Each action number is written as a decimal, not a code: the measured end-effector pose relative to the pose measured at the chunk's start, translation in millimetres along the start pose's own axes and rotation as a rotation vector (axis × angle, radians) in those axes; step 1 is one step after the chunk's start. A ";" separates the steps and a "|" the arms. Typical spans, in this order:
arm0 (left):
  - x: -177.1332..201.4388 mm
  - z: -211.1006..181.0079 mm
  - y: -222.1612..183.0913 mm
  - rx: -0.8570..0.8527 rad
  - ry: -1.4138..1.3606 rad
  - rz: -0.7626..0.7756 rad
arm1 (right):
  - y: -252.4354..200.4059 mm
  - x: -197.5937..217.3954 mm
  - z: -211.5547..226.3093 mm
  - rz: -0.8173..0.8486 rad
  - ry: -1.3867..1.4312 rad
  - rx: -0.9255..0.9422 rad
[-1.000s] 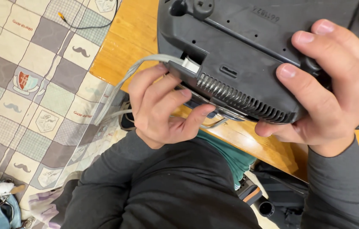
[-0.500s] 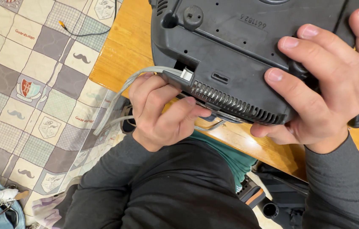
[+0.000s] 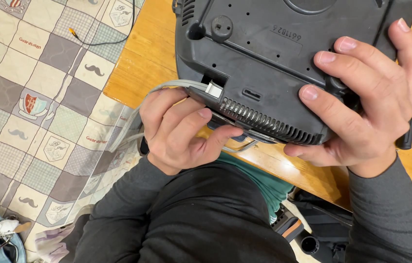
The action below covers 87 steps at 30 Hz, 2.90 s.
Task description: Disassembling the base of a portable fan by removing screws with a manual screwdriver and prying the plastic casing.
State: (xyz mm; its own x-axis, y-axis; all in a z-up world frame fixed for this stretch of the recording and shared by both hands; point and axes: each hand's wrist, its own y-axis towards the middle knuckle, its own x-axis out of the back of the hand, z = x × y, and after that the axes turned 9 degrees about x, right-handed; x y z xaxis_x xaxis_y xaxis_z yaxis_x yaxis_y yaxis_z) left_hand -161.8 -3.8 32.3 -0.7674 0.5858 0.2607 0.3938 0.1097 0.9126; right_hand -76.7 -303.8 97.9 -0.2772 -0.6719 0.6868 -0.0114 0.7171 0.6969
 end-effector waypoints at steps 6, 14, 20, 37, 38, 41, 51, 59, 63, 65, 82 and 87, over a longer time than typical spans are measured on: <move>7.4 -0.1 10.9 -0.030 0.043 -0.001 | 5.0 3.7 1.6 0.004 -0.014 -0.004; 48.9 -5.0 45.3 0.060 0.144 0.078 | 9.4 4.0 1.3 -0.023 -0.029 -0.016; 72.9 -3.4 61.9 0.227 0.116 0.414 | 9.2 4.6 -1.2 -0.035 -0.021 0.002; 55.5 12.5 96.0 -0.134 -0.062 0.282 | 24.3 17.0 -3.2 -0.061 0.055 -0.046; 54.8 11.5 95.5 -0.135 -0.062 0.281 | 24.7 16.7 -3.7 -0.062 0.054 -0.045; 50.8 9.8 90.8 -0.113 -0.047 0.282 | 24.8 18.0 -5.3 -0.093 0.049 -0.053; 24.0 12.4 35.4 -0.358 -0.109 -0.122 | 23.9 23.1 -7.2 -0.039 0.049 -0.063; 12.6 -35.8 36.4 0.296 -0.176 0.234 | 25.0 24.3 -5.5 -0.016 0.045 -0.096; 16.9 -36.0 47.3 0.328 -0.244 0.332 | 24.2 22.4 -9.9 -0.055 0.056 -0.029; 19.1 -34.6 48.3 0.341 -0.267 0.368 | 25.0 24.3 -7.6 -0.042 0.052 -0.037; 37.1 -17.0 77.7 0.266 -0.332 0.553 | 24.2 29.2 -7.7 0.007 0.058 -0.058; 39.4 -17.6 80.4 0.165 -0.295 0.556 | 28.4 30.8 -7.0 0.026 0.037 -0.065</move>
State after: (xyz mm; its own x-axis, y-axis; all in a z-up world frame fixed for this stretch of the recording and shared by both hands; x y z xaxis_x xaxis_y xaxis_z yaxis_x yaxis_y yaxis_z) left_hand -169.3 14.0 121.6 -0.2652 0.7840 0.5613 0.7826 -0.1650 0.6003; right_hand -78.8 -305.4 140.4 -0.2408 -0.6603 0.7114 0.0584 0.7217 0.6897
